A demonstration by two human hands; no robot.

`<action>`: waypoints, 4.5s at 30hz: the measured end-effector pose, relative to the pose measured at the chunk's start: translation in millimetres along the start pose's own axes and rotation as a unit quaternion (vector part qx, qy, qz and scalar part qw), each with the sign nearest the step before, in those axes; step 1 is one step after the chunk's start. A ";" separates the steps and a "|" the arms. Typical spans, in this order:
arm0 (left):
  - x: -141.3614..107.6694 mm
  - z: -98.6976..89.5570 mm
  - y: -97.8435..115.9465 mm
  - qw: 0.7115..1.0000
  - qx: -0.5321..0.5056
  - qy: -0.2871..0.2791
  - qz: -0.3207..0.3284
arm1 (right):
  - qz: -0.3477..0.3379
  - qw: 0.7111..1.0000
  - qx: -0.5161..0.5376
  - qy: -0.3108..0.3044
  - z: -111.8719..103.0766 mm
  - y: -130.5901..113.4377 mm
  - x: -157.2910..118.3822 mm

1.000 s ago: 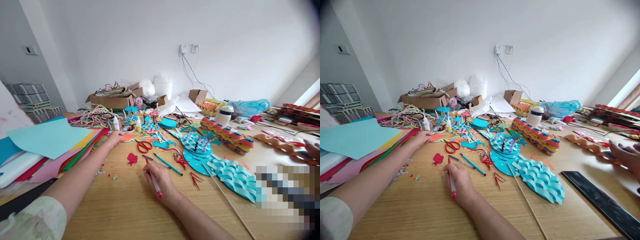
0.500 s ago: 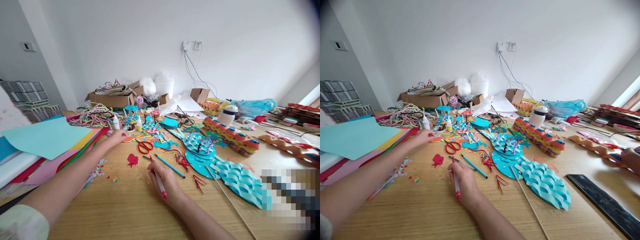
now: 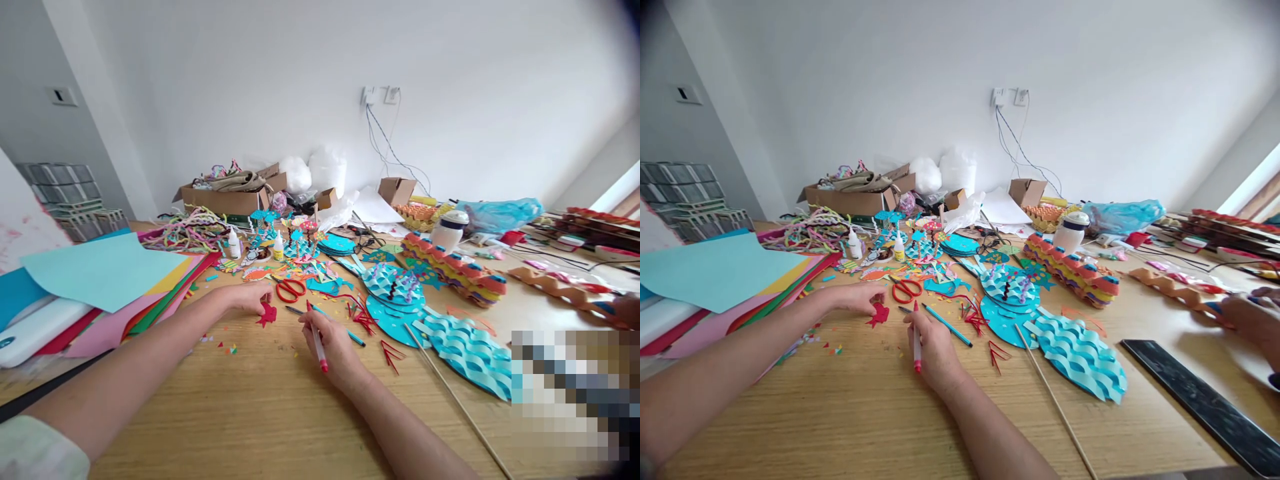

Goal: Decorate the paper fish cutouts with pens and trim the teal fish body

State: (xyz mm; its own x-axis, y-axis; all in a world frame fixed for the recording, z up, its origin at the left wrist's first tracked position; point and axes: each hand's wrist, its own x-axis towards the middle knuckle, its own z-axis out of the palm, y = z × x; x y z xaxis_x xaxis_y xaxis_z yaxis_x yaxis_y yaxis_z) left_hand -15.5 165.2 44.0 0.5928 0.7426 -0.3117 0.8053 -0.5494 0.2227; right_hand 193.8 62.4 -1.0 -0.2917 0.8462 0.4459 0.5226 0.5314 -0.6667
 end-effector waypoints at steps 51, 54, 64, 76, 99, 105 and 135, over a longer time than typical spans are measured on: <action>-55.7 31.5 29.8 0.989 -0.112 0.074 -0.063 | 0.077 0.908 -0.388 -0.136 -57.4 6.2 36.2; -57.1 27.8 21.8 0.988 -0.127 0.062 -0.063 | 0.056 0.922 -0.346 -0.166 -48.8 -13.7 31.6; -60.2 32.2 39.3 0.978 -0.209 -0.015 -0.006 | 0.152 0.959 -0.008 -0.240 -1.2 -41.8 20.1; -35.7 12.0 3.1 0.979 -0.173 0.081 -0.077 | 0.120 0.961 -0.122 -0.217 -4.0 -30.0 22.0; -19.6 45.7 3.3 0.958 -0.180 0.202 -0.089 | 0.031 0.900 -0.278 -0.334 23.6 -19.0 112.0; -15.9 48.1 4.8 0.921 -0.319 0.214 -0.069 | 0.060 0.939 -0.215 -0.263 25.3 -15.9 99.8; -52.7 13.6 42.2 0.806 -0.504 0.299 -0.086 | 0.252 0.874 0.407 -0.085 17.4 -25.4 55.7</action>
State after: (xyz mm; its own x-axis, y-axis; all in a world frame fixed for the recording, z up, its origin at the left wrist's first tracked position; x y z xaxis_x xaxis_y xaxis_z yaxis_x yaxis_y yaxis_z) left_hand -12.8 97.6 57.2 0.1260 0.9919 0.0154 0.2937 -0.0522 0.9545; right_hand 150.3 96.7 30.4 -0.3389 0.9378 -0.0753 -0.1037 -0.1168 -0.9877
